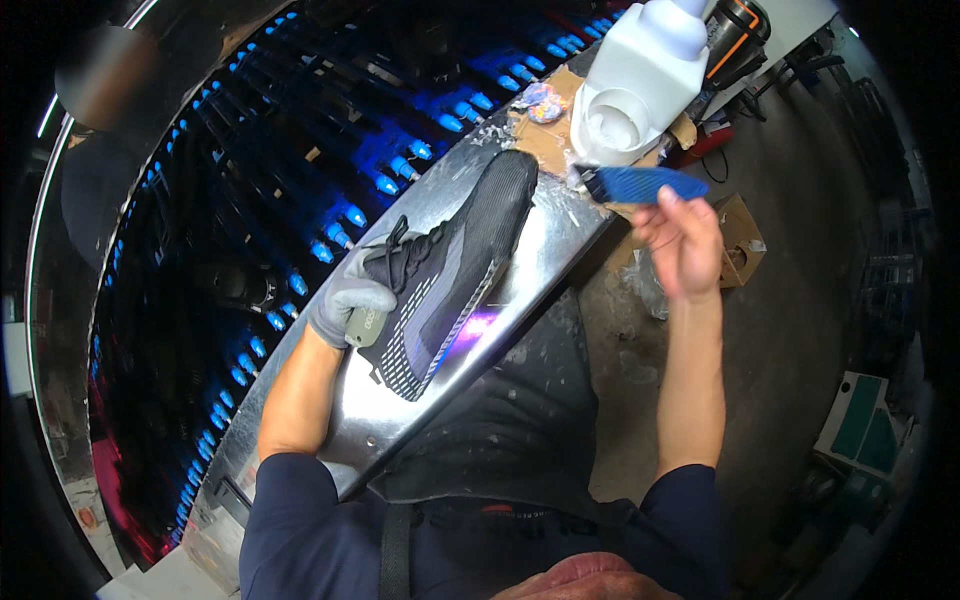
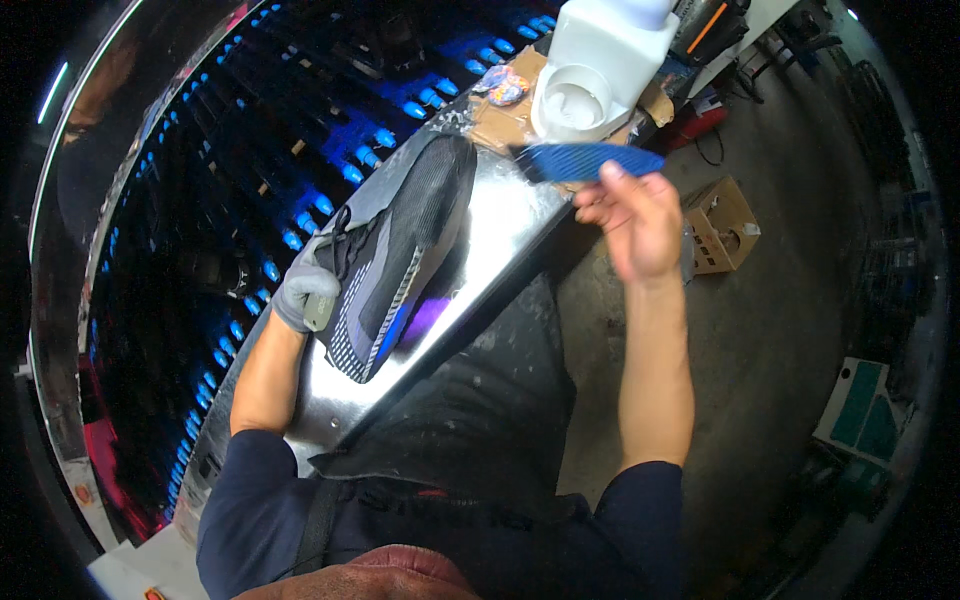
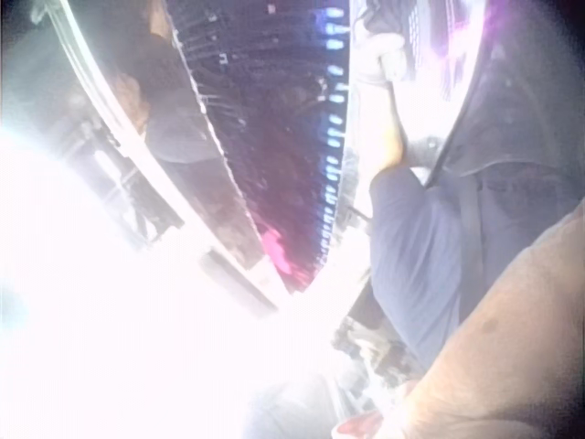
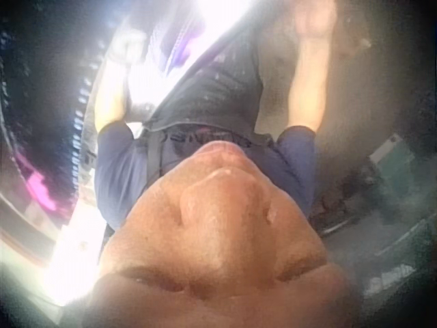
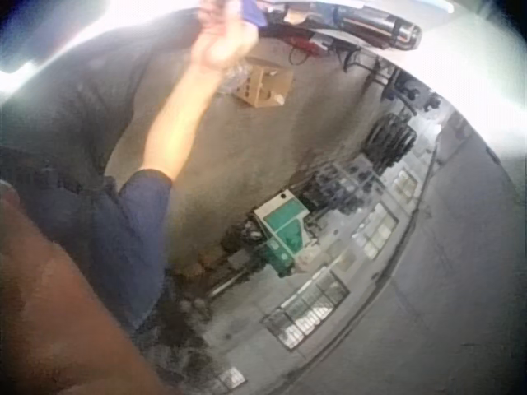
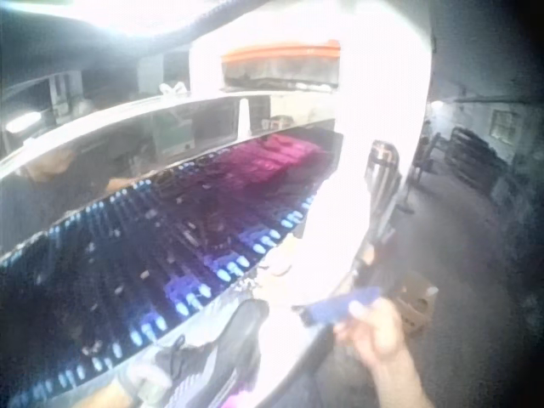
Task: The person applies glue to the sole of a black sneaker using a blue brush, repeatedly dipping the brush into a white bottle and spreading the adhesive along the sole edge. The person handles multiple shoes one at a time, rotating each to cover different areas of the sole.
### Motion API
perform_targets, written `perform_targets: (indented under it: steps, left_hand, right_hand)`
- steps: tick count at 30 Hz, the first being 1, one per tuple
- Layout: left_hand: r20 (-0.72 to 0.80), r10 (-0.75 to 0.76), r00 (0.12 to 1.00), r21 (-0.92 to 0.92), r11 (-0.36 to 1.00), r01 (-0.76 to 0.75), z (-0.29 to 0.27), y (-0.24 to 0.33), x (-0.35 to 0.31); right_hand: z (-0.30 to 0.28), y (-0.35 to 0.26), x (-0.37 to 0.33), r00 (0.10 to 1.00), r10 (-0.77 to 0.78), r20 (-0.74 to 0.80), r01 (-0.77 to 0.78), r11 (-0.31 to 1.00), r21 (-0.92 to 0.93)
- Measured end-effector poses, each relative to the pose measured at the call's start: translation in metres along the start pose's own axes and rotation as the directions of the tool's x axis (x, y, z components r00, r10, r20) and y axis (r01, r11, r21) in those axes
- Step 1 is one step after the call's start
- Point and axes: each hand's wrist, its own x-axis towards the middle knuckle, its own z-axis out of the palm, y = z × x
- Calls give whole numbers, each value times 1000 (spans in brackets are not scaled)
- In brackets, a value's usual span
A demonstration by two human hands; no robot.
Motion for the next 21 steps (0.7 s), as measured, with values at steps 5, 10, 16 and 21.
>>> perform_targets:
  steps: [5,10,16,21]
  left_hand:
    - [26,-11,1000,8,1000,11,11,4,5]
    - [56,-2,998,-38,999,5,16,5,7]
    - [84,-47,995,-61,997,52,15,9,9]
    - [74,-37,997,-14,999,38,1,2,11]
  right_hand:
    - [53,22,-31,978,-202,-42,195,971,-136]
    - [52,-5,-24,972,-231,30,231,934,-274]
    - [41,-20,1,984,-156,84,177,898,-402]
    - [39,-18,4,978,-153,139,196,900,-389]
